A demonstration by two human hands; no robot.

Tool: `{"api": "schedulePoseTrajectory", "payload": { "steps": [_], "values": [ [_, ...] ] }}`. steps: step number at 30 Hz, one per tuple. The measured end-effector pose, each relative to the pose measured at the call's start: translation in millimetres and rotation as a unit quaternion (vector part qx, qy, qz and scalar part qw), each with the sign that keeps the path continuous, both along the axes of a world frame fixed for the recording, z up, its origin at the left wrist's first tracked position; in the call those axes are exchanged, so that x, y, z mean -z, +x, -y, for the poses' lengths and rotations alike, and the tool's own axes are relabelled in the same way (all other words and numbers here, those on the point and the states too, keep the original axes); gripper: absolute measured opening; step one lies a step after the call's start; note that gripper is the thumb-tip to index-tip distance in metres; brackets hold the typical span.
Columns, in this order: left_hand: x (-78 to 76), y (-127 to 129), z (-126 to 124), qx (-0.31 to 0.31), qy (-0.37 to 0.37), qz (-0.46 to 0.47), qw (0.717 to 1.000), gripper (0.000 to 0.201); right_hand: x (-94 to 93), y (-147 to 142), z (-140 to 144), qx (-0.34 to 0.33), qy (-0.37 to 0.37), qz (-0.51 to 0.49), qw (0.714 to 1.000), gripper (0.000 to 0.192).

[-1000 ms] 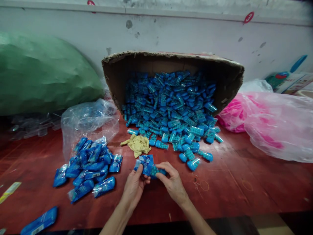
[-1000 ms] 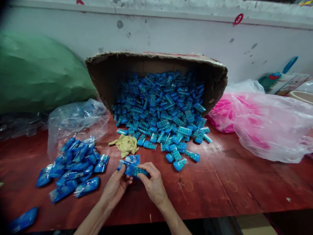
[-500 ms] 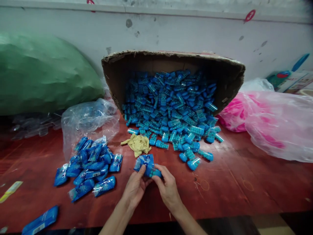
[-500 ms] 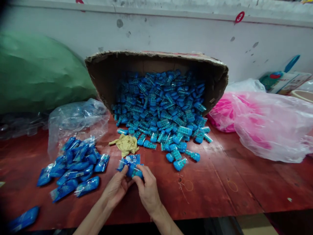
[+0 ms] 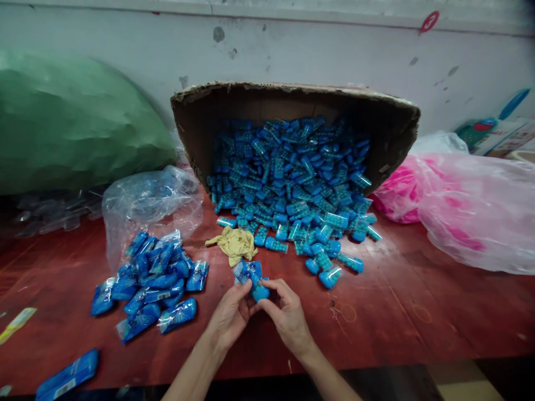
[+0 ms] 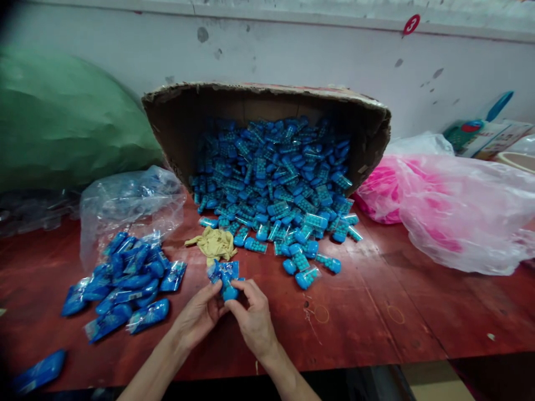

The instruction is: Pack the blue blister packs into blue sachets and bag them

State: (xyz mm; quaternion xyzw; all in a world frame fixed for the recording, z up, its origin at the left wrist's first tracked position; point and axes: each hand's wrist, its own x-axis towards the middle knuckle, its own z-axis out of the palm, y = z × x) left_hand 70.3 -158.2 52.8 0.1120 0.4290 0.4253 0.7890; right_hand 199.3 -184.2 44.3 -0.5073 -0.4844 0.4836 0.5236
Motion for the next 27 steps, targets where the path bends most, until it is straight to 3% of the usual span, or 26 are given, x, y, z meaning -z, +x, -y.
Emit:
{"api": "schedulePoseTrajectory", "payload": {
  "steps": [6,11,15,21,25,27],
  "values": [
    [1.5,5,6,0.013,0.026,0.016,0.999,0.013,2.7,2,-6,-0.019,-0.091,-0.110,0.990,0.025],
    [-8.9,3,3,0.012,0.035,-0.023,0.999,0.019,-3.4,1,-3,0.003,-0.028,-0.002,1.000,0.019],
    [-18.3,-1,-2,0.035,0.037,-0.037,0.998,0.014,-9.3,3,-3,-0.037,0.020,0.044,0.998,0.024],
    [-10.6,-1,-3,0.082,-0.003,0.044,0.996,0.015,-13.9,16,-15,-0.135,-0.035,-0.112,0.984,0.060],
    [-7.1,-2,-4,0.121,-0.012,0.083,0.989,0.018,-14.7,19,-17,-0.213,-0.109,-0.203,0.950,0.064],
    [-6.8,-2,-4,0.135,-0.008,0.092,0.987,0.019,-13.9,19,-18,-0.217,-0.112,-0.199,0.949,0.063]
  ]
}}
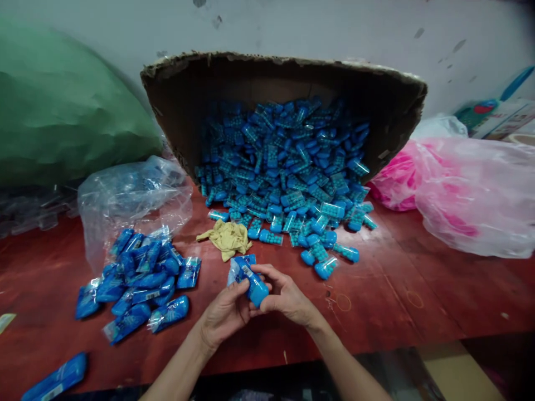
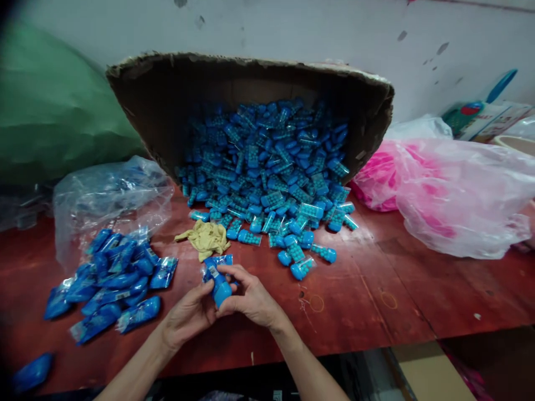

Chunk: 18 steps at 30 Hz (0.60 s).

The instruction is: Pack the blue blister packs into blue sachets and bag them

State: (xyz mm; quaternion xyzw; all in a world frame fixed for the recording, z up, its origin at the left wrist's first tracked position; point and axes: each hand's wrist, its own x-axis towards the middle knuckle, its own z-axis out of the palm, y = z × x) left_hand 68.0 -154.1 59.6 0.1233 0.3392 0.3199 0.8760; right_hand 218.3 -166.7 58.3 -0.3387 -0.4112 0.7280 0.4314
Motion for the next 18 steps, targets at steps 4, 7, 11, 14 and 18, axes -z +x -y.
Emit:
{"api": "schedulePoseTrajectory", "payload": {
  "steps": [4,7,11,14,18],
  "values": [
    [0.3,3,2,-0.012,0.000,0.006,1.000,0.016,3.5,0,-2,0.027,0.009,0.023,0.999,0.053],
    [-1.1,9,4,-0.031,-0.020,-0.012,0.999,0.013,8.3,0,-3,0.054,0.014,0.041,0.998,0.044],
    [-5.0,18,6,-0.050,-0.050,-0.061,0.996,0.010,14.5,-1,0,0.083,0.008,0.043,0.996,0.038],
    [-6.8,25,8,-0.056,-0.058,-0.090,0.993,0.012,16.5,-1,3,0.122,-0.019,0.052,0.991,0.034],
    [-8.3,30,9,-0.041,-0.052,-0.080,0.995,0.011,16.0,3,6,0.137,-0.046,0.069,0.987,0.030]
  ]
}}
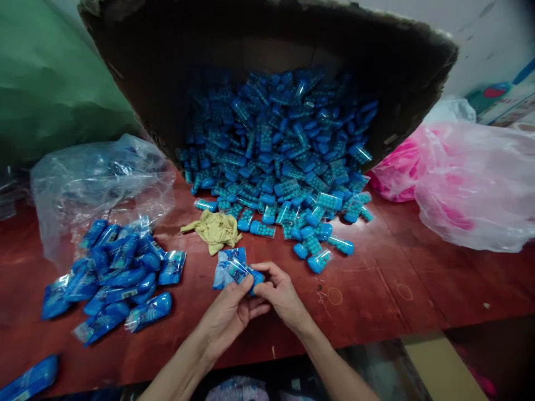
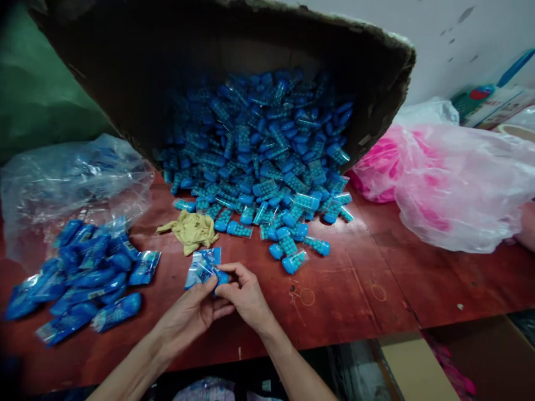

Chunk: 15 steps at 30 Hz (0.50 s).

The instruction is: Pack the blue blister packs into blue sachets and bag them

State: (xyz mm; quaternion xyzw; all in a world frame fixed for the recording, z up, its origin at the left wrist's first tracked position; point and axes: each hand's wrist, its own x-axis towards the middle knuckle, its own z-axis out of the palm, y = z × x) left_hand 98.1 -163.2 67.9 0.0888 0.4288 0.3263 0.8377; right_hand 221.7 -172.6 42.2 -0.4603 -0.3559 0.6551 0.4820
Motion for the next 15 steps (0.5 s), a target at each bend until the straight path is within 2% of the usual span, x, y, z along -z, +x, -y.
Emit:
{"api": "schedulePoseTrajectory", "payload": {
  "steps": [3,5,9,12,15],
  "values": [
    [-2.0,3,0,0.030,0.000,0.009,1.000,0.012,-3.0,6,2,-0.011,0.005,0.011,1.000,0.031],
    [-3.6,5,1,0.034,0.004,0.008,0.999,0.015,-5.7,9,3,0.004,0.009,0.022,1.000,0.033],
    [-5.9,7,3,-0.005,0.054,-0.025,0.998,0.017,-8.4,10,8,0.070,0.041,0.016,0.997,0.036],
    [-6.0,3,5,-0.015,0.093,-0.041,0.995,0.018,-6.8,7,12,0.059,0.071,0.005,0.996,0.040],
    [-5.8,-3,8,-0.023,0.077,-0.041,0.996,0.019,-4.8,1,15,0.041,0.076,0.001,0.996,0.041]
  ]
}}
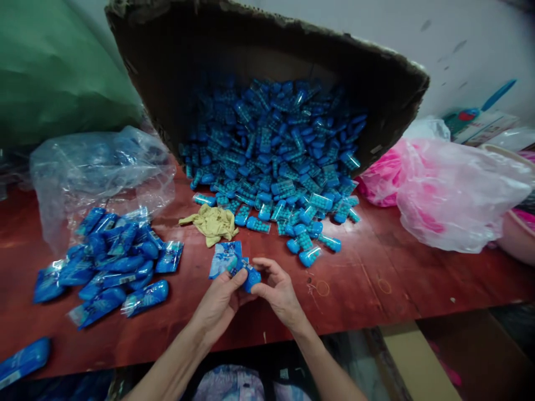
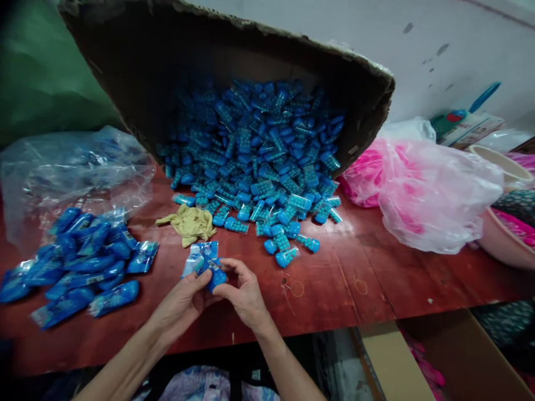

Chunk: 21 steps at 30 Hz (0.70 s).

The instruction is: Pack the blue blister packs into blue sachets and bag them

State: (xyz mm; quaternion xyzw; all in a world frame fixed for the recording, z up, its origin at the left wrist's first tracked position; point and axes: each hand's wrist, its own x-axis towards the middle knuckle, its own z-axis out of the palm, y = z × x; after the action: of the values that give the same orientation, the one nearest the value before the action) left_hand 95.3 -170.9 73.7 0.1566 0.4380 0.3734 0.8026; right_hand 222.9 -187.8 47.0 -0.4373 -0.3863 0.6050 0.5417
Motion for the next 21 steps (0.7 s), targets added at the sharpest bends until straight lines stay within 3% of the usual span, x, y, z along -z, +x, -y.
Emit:
{"api": "schedulePoseTrajectory", "payload": {
  "steps": [8,11,15,21],
  "values": [
    [0.3,-6,10,-0.056,-0.032,-0.056,0.996,0.025,4.0,-22,5,0.019,-0.037,0.033,0.999,0.029],
    [0.9,-15,9,-0.030,-0.039,-0.055,0.997,0.026,6.3,-30,4,0.030,-0.070,-0.016,0.997,0.026],
    [2.8,-34,4,0.006,-0.041,-0.034,0.999,0.029,4.6,-40,2,-0.002,-0.099,-0.077,0.992,0.026],
    [6.0,-55,1,0.015,-0.078,0.032,0.996,0.022,1.2,-51,-4,-0.026,-0.157,-0.125,0.979,0.037]
  ]
}}
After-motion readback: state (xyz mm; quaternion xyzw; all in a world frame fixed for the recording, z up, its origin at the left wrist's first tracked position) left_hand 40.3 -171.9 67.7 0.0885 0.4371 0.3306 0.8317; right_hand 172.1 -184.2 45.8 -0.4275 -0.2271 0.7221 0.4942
